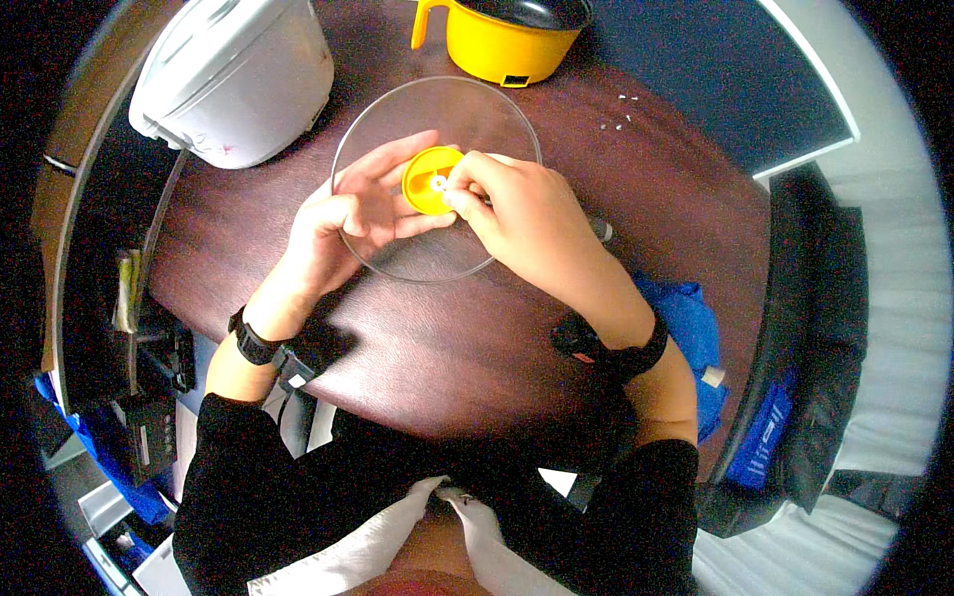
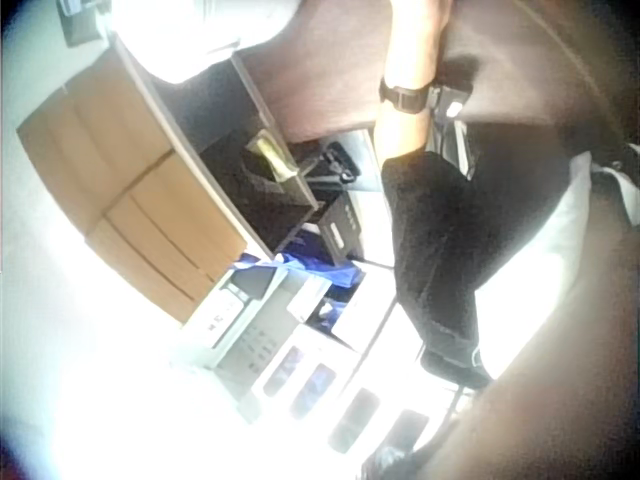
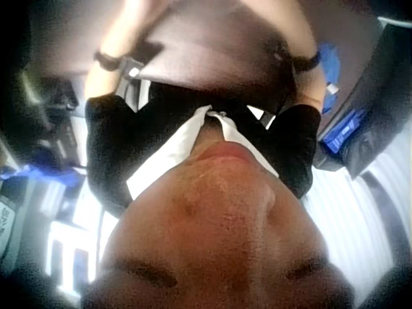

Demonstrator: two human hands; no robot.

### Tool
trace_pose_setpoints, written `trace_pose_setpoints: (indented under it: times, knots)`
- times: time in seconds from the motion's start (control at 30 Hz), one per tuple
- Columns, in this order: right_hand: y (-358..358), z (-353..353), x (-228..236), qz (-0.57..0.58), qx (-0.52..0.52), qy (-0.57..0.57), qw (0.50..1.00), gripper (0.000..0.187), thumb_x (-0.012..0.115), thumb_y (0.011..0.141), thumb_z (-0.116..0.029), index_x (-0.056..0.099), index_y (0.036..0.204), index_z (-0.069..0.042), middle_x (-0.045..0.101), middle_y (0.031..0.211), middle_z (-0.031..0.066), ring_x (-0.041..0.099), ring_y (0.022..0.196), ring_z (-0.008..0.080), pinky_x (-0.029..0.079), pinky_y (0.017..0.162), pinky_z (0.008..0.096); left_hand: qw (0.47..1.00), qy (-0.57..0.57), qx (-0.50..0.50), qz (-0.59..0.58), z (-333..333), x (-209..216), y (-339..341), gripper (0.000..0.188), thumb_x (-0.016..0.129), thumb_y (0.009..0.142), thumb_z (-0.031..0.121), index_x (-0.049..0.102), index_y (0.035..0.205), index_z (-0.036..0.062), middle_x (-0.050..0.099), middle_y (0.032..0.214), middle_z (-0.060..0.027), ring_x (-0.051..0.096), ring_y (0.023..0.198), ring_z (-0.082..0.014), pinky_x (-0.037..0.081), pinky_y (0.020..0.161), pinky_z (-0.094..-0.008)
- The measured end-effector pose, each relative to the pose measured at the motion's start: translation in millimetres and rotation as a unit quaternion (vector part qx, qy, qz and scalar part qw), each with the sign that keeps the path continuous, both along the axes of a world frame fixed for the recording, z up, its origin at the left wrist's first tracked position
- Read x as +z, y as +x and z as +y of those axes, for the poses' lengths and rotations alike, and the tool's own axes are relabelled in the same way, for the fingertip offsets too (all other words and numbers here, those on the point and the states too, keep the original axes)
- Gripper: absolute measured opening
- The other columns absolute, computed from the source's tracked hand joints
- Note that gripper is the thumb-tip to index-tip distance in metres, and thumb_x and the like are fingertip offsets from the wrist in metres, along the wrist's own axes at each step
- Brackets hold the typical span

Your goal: The person wipes a clear glass lid with a blue cloth, then places a yellow plastic knob onto the lid's center. They insert a small metal screw and use a screwdriver to tighten the knob to the lid.

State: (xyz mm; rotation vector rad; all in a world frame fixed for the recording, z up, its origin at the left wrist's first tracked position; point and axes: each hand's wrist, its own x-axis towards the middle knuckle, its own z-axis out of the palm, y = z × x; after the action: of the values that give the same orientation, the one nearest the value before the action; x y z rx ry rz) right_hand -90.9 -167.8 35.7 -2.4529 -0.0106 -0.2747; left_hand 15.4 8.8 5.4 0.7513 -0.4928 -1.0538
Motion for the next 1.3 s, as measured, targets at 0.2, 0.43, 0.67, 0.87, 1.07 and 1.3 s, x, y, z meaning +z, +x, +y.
trace_pose_setpoints:
  times: [0.2, 0.43, 0.67, 0.87, 1.07, 1.3]
  knots:
    - [3, 0, -9, -0.001, -0.007, 0.013, 1.000, 0.013, 0.063, 0.089, -0.017, 0.060, 0.089, -0.004, 0.067, 0.086, 0.0155, 0.066, 0.079, 0.0351, 0.051, 0.068, 0.0435, 0.998, 0.013, -0.001, -0.063, 0, -3, 0, 0.092, 0.049, 0.060, 0.011, 0.028, 0.148, -0.0038, 0.040, 0.147, -0.0188, 0.045, 0.132, -0.0296, 0.037, 0.112, -0.0459]
    - [0, 1, -14, 0.013, -0.017, 0.004, 1.000, 0.014, 0.063, 0.089, -0.018, 0.060, 0.090, -0.004, 0.067, 0.086, 0.0146, 0.066, 0.080, 0.0344, 0.051, 0.069, 0.0431, 0.988, 0.015, -0.004, -0.156, 3, -7, -4, 0.078, 0.043, 0.070, -0.001, 0.033, 0.147, -0.0011, 0.041, 0.147, -0.0145, 0.045, 0.132, -0.0205, 0.037, 0.111, -0.0367]
    - [-7, 4, -31, -0.015, -0.029, -0.022, 0.999, 0.016, 0.064, 0.090, -0.021, 0.059, 0.090, -0.006, 0.066, 0.086, 0.0142, 0.065, 0.078, 0.0353, 0.052, 0.066, 0.0438, 0.962, 0.071, -0.027, -0.262, 3, -10, -5, 0.078, 0.046, 0.070, 0.007, 0.034, 0.147, -0.0028, 0.044, 0.145, -0.0130, 0.042, 0.131, -0.0192, 0.030, 0.111, -0.0331]
    - [-9, 5, -33, -0.034, -0.025, -0.014, 0.999, 0.015, 0.064, 0.090, -0.020, 0.059, 0.090, -0.006, 0.066, 0.085, 0.0137, 0.066, 0.077, 0.0349, 0.052, 0.065, 0.0432, 0.942, 0.108, -0.036, -0.317, 6, -5, -3, 0.080, 0.049, 0.070, 0.013, 0.033, 0.147, -0.0043, 0.039, 0.150, -0.0133, 0.036, 0.139, -0.0210, 0.022, 0.118, -0.0347]
    - [-8, 4, -33, -0.040, -0.038, 0.005, 0.998, 0.016, 0.067, 0.088, -0.021, 0.062, 0.087, -0.006, 0.067, 0.081, 0.0135, 0.066, 0.074, 0.0338, 0.052, 0.064, 0.0426, 0.936, 0.108, -0.041, -0.334, 6, -3, -3, 0.080, 0.047, 0.069, 0.011, 0.033, 0.146, -0.0052, 0.039, 0.150, -0.0137, 0.036, 0.139, -0.0210, 0.021, 0.118, -0.0338]
    - [-9, 3, -40, -0.041, -0.072, 0.012, 0.997, 0.016, 0.068, 0.087, -0.023, 0.063, 0.084, -0.007, 0.065, 0.071, 0.0132, 0.066, 0.064, 0.0330, 0.051, 0.057, 0.0418, 0.943, 0.092, -0.042, -0.316, 5, -2, -4, 0.078, 0.048, 0.071, 0.012, 0.033, 0.146, -0.0054, 0.039, 0.150, -0.0138, 0.037, 0.139, -0.0216, 0.021, 0.119, -0.0341]
